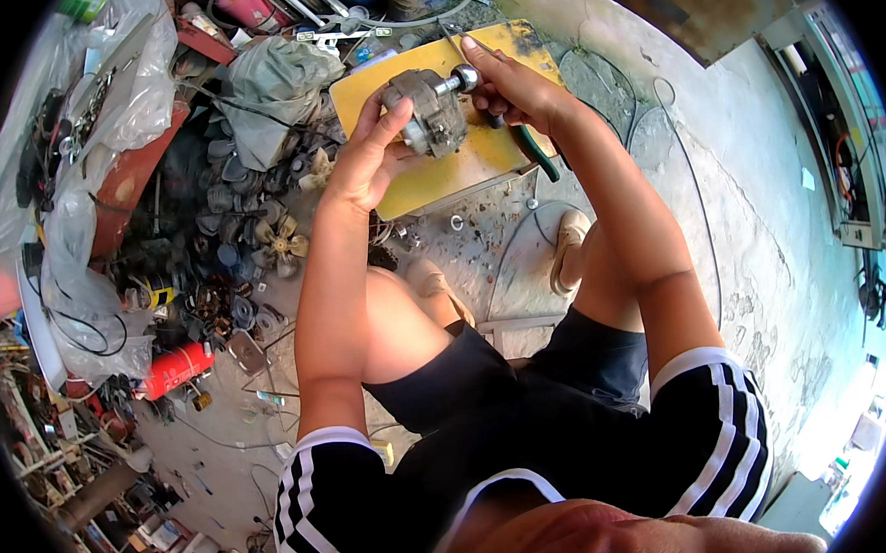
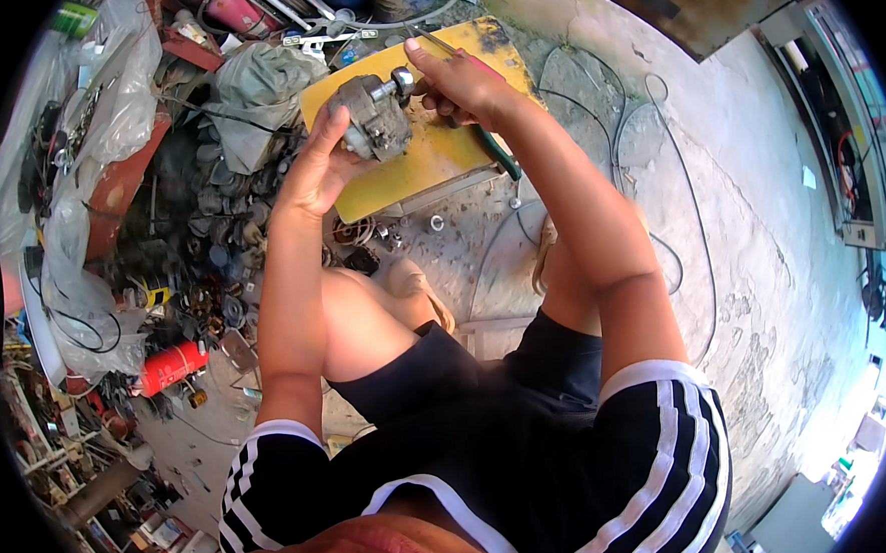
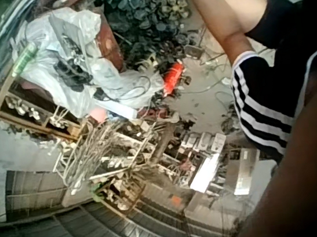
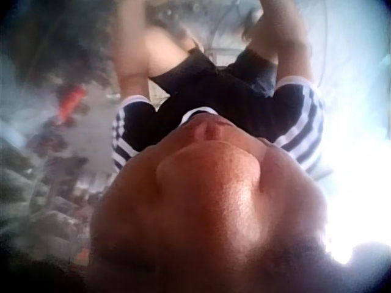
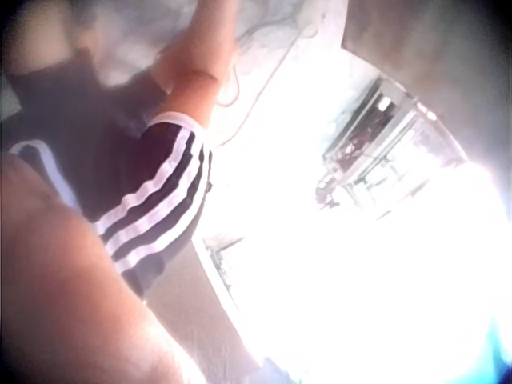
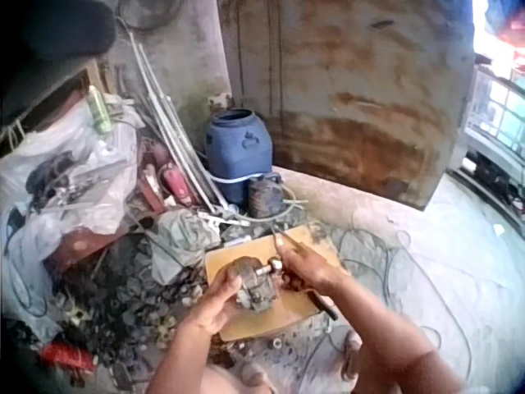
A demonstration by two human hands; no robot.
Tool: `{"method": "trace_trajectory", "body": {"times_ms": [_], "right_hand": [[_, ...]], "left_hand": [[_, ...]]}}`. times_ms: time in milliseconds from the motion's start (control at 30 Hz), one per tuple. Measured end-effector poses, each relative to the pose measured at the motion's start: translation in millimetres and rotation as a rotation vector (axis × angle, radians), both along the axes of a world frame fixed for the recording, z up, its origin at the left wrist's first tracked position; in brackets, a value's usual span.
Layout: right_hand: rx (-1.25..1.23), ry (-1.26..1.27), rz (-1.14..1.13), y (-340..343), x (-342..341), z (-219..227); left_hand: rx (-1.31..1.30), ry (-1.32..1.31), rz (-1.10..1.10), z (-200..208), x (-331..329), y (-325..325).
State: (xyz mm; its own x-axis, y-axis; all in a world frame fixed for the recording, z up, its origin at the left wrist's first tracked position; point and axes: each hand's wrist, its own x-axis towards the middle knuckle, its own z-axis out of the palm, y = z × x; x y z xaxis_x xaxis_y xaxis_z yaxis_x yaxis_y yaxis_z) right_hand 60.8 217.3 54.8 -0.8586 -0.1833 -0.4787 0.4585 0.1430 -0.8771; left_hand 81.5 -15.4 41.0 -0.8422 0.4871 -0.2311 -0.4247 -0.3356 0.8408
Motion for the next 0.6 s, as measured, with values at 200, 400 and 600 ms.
{"method": "trace_trajectory", "body": {"times_ms": [200, 400, 600], "right_hand": [[-0.125, -0.088, 0.022, 3, -6, -25], [-0.257, 0.025, -0.001, 10, -16, -20], [-0.230, 0.398, -0.162, 13, -8, 17]], "left_hand": [[-0.107, 0.145, 0.039, 2, 2, 5], [-0.195, 0.228, -0.063, 6, 6, 11], [-0.238, 0.117, -0.062, -3, 6, 20]]}}
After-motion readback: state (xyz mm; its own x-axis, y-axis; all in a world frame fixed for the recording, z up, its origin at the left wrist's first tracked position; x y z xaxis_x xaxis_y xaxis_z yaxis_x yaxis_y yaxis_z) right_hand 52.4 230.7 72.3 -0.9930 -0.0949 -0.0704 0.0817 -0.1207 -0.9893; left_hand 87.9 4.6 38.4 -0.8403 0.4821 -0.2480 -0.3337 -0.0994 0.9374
